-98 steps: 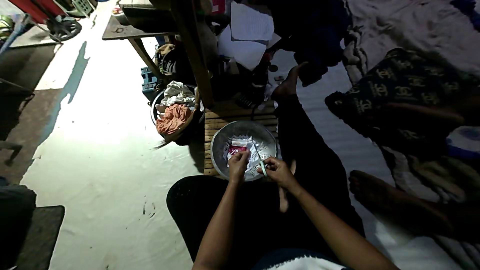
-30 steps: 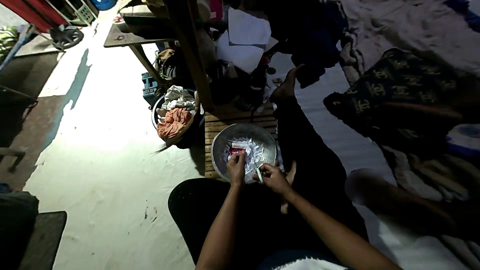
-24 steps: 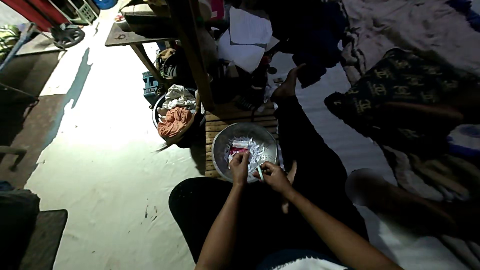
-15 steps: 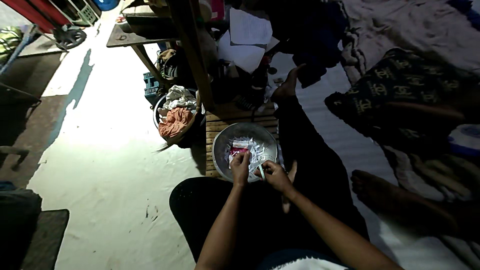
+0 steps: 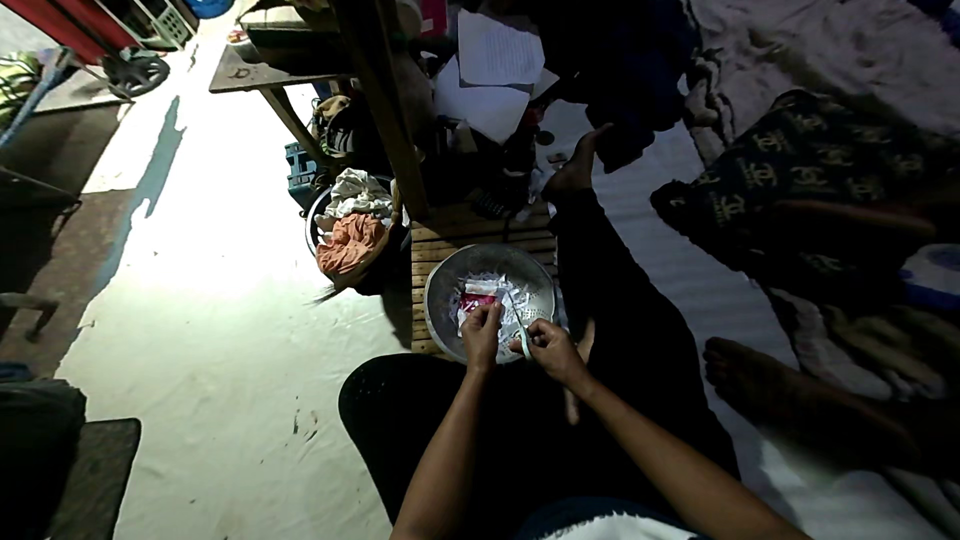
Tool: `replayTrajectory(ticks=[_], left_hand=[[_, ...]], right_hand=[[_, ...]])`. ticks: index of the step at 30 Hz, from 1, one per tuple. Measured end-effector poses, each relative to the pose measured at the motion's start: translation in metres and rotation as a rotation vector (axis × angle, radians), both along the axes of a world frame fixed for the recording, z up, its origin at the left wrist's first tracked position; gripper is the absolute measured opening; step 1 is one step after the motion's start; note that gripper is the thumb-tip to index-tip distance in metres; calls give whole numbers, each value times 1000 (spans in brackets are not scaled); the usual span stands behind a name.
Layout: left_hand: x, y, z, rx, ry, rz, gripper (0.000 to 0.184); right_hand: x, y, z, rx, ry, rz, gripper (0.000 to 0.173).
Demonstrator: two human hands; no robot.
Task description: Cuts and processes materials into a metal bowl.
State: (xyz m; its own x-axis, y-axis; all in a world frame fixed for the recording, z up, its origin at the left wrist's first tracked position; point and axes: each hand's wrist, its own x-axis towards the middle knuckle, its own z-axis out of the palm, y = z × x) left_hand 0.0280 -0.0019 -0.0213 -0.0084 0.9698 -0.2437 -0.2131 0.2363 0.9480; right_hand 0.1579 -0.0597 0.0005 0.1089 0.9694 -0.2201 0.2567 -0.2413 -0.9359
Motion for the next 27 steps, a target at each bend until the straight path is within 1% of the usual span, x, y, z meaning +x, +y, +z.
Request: replayTrajectory(ticks=[5,11,13,16,19,22,27], left_hand=[[-1,1,0,-24,12,-7,16],[-1,1,0,-14,23,0,15],[-2,1,0,-19,26,12,15],[-3,3,1,-36,35,22,16],[-4,3,-1,-32,32,16,16],[-3,2,-1,-21,41,-2,14],[-2,1,-1,-17,29,-13,15]], right_hand=[[0,0,-6,53,-31,-10,19],[2,0,-7,8,4,-15,26],[2,1,-5,-22,11,10,26],[3,1,-2,-80,-39,64,30],[2,1,-1,-93,-34,74,31],[0,1,2,-74,-20,53,27],[0,1,1,-50,-26,30,25]])
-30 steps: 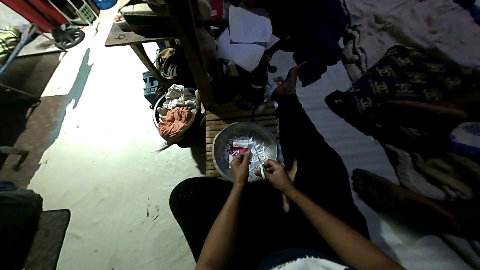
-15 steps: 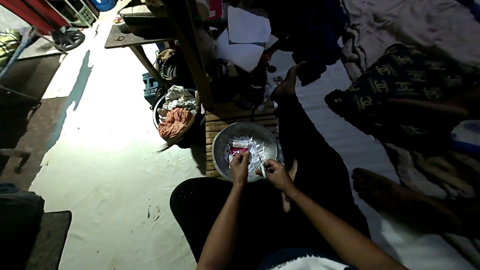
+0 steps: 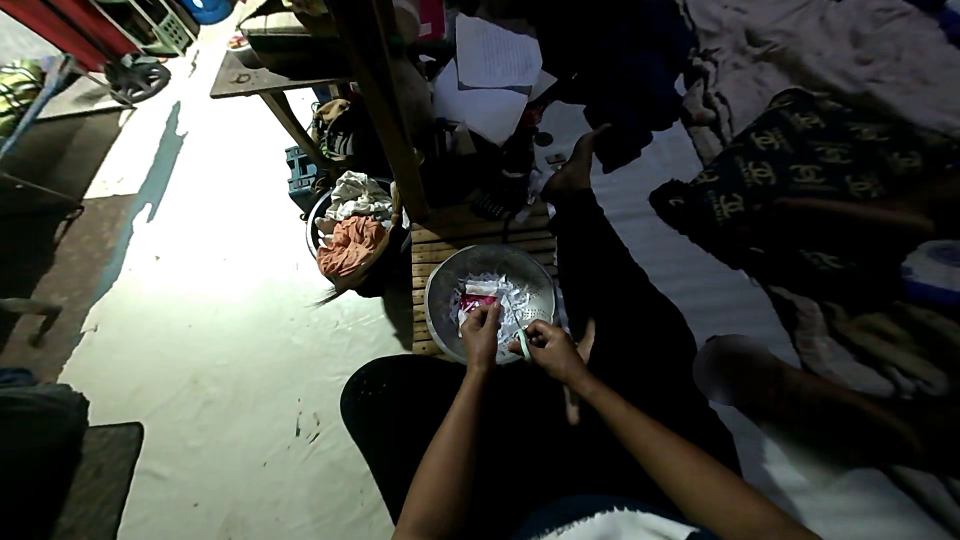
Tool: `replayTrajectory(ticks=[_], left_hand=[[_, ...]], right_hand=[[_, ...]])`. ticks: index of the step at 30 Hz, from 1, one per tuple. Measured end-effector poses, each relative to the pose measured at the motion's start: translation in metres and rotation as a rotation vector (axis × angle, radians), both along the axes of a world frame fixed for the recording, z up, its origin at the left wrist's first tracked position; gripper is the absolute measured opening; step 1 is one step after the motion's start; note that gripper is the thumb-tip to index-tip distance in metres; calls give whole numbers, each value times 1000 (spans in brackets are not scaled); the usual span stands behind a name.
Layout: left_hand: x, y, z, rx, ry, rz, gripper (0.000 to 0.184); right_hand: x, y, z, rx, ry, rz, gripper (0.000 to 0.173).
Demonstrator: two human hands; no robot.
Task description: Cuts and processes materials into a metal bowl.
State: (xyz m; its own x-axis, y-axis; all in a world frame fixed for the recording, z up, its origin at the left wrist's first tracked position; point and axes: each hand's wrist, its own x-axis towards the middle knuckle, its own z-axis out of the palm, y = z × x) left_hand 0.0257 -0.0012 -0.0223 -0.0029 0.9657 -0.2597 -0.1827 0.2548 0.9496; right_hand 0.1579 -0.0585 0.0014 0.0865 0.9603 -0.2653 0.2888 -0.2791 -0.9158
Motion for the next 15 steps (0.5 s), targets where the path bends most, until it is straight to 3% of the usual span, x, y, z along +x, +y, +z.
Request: replayTrajectory(ticks=[15], left_hand=[[-2,2,0,-34,2,20,16]], right_hand=[[3,2,-4,18,-46,-9,24]])
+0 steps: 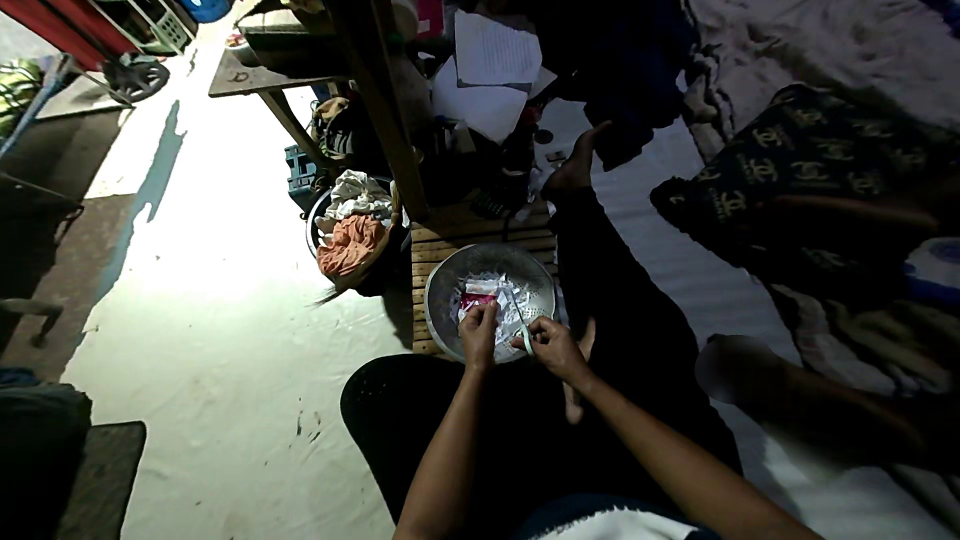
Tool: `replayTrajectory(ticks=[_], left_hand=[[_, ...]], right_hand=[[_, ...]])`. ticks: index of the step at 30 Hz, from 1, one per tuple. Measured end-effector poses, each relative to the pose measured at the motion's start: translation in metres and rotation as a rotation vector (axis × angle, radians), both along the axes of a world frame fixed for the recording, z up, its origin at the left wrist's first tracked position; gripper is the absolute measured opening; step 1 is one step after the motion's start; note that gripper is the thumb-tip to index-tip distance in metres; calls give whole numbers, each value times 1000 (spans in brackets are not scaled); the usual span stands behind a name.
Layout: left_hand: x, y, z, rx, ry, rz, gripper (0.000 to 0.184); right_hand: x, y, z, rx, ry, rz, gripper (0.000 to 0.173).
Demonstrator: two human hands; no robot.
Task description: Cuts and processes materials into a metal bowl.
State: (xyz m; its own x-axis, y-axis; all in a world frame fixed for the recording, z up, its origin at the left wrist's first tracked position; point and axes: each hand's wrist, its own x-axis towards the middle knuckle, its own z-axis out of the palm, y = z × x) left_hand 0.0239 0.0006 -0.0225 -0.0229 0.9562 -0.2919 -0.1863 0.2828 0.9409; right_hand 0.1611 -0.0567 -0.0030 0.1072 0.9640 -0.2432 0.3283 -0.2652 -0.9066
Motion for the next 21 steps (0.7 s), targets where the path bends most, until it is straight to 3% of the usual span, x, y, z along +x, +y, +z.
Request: replayTrajectory(ticks=[6,21], left_hand=[[0,1,2,0,-10,36,17],[1,-2,1,7,-19,-26,15]], right_hand=[[-1,-2,4,-93,60,57,27],[-4,-3,4,-42,90,15,23]])
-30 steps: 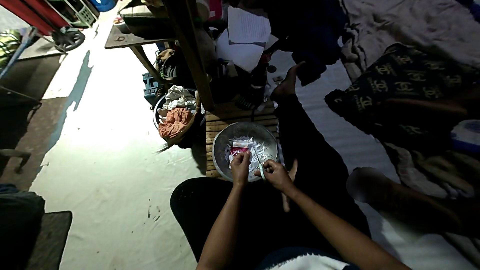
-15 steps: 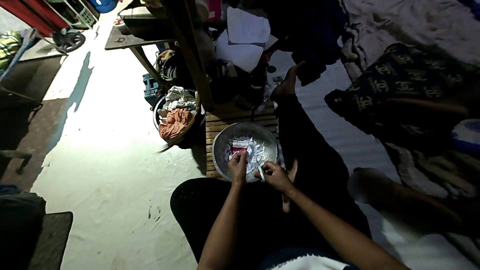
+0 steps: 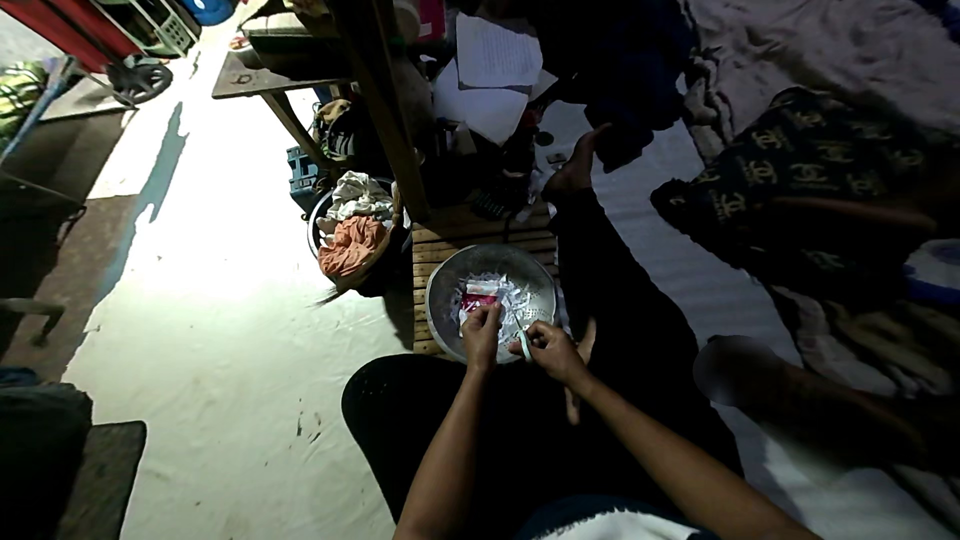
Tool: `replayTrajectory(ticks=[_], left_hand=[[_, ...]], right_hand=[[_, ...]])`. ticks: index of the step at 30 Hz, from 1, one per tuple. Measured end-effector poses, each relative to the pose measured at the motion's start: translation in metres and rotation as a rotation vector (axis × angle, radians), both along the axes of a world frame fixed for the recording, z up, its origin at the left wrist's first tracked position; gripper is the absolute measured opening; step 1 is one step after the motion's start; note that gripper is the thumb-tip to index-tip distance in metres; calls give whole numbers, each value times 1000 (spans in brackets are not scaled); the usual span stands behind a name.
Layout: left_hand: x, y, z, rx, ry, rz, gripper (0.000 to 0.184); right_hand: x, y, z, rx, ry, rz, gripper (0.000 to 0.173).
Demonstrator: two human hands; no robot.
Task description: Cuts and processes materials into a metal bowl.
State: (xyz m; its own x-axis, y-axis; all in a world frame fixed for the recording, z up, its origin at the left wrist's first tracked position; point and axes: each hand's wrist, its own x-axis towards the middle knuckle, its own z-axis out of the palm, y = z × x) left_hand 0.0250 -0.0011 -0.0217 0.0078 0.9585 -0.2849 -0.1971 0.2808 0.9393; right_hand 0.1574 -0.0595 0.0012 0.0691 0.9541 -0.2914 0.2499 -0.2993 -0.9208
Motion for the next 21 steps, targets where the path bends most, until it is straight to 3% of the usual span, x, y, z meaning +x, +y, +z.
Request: replayTrajectory(ticks=[10,17,21], left_hand=[[0,0,0,-9,7,21,15],[-1,2,-2,-6,1,43,17],[-1,0,-2,2,4,16,14]], right_hand=[[0,-1,-5,106,-54,-22,21],[2,-3,-7,-28,33,43,32],[0,-2,-4,-27,18,36,27]])
